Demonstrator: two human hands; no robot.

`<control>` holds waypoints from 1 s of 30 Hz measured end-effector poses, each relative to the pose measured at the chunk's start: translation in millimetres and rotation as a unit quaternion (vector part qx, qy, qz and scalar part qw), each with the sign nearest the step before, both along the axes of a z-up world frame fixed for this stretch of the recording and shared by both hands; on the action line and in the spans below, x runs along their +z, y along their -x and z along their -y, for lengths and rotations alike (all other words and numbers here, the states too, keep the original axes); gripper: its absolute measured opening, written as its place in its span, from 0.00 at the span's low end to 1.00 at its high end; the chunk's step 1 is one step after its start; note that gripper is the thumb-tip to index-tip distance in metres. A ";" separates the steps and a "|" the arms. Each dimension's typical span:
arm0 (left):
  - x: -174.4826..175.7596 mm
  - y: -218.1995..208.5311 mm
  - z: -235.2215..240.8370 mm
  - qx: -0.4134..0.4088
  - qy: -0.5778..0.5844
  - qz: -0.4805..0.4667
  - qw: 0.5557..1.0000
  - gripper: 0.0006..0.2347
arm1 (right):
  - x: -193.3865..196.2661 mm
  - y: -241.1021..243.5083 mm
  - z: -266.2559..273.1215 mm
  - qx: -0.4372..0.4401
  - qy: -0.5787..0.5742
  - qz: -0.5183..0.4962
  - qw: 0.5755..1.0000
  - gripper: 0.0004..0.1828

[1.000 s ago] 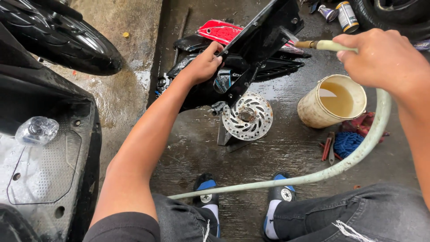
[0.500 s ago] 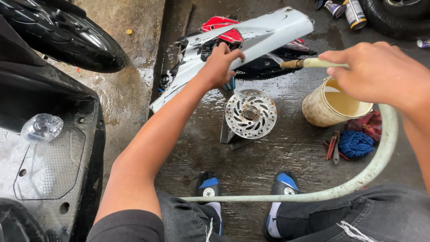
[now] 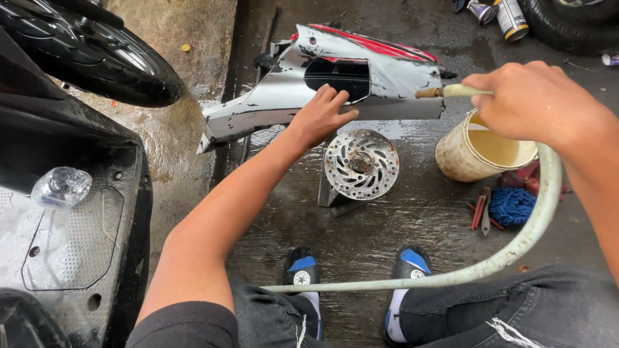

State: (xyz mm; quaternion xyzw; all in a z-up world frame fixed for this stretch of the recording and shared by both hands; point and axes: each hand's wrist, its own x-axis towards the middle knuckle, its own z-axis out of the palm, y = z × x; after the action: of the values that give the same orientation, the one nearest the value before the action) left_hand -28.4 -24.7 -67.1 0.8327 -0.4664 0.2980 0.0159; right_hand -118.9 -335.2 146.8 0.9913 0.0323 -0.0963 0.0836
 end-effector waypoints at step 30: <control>-57.1 -2.0 62.5 -0.064 -0.049 -0.034 0.996 0.12 | 40.0 46.5 -133.9 0.121 -0.231 -0.021 0.965 0.27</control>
State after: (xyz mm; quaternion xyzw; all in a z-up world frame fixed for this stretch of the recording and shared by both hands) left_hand -26.4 -87.2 -124.2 0.8105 -0.5322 0.2446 0.0100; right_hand -165.4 -201.3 186.8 0.9702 0.1754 -0.0958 -0.1369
